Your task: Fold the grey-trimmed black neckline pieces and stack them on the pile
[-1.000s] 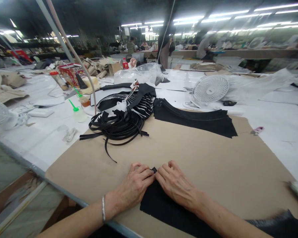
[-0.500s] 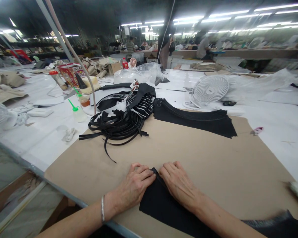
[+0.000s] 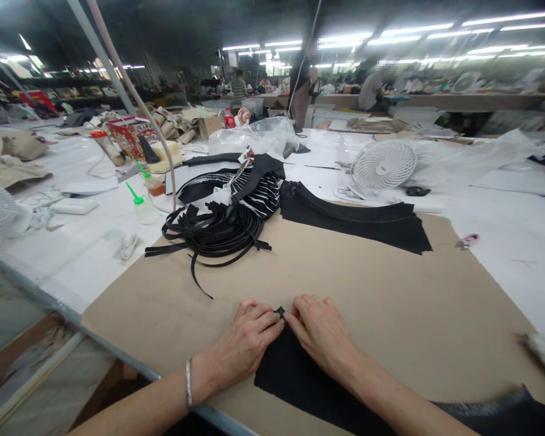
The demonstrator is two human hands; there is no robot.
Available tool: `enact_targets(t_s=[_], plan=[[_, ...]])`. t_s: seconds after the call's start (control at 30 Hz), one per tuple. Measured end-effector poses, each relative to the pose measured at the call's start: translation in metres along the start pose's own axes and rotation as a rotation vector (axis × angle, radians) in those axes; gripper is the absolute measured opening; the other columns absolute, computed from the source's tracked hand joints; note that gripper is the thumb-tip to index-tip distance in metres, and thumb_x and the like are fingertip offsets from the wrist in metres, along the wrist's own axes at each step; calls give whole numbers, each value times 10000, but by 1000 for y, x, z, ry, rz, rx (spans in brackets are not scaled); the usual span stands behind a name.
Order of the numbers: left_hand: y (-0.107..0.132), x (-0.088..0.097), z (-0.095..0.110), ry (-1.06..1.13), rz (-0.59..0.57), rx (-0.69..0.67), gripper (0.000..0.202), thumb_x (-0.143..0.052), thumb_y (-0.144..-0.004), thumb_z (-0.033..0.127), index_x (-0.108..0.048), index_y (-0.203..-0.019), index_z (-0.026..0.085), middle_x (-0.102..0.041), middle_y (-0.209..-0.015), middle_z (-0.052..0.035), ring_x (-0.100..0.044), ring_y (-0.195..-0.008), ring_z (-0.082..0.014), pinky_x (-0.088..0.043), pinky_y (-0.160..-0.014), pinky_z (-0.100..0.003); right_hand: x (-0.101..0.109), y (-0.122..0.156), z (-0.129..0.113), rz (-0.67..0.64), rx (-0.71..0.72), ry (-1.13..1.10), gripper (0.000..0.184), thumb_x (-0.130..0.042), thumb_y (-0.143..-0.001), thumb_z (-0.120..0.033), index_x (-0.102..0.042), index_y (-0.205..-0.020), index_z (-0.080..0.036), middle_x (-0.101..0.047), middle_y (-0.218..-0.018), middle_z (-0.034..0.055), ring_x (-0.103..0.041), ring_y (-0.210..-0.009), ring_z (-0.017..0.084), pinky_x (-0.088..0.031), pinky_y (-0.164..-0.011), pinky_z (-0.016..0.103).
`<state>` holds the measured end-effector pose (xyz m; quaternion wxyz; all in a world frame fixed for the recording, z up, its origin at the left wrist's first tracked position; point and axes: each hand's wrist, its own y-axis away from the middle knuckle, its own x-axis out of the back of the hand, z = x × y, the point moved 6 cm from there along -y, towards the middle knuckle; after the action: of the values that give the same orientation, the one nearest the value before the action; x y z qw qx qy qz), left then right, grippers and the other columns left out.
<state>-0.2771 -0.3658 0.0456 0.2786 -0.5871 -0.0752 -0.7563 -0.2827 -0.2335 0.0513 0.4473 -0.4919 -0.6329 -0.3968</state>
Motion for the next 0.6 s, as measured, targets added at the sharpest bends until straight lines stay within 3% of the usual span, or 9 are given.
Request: enact_targets(t_s=[0.17, 0.6], plan=[[0, 1, 1, -23, 19, -19, 350, -438, -925, 84, -499, -1259, 171, -632, -1136, -56, -509, -1105, -189, -284, -1017, -393, 2, -11, -7, -75, -74, 67, 165, -492, -917, -268, -611, -842, -181, -662, -905, 79, -589, -881, 244, -322, -775, 372], [1, -1, 0, -61, 18, -43, 354, -441, -927, 100, -497, -1270, 166, -634, -1162, -65, -513, -1128, -186, -300, -1021, -382, 7, -25, -11, -169, -5, 95, 208, -438, -863, -141, -644, -840, -146, -688, -925, 134, -627, -871, 251, -345, -745, 340]])
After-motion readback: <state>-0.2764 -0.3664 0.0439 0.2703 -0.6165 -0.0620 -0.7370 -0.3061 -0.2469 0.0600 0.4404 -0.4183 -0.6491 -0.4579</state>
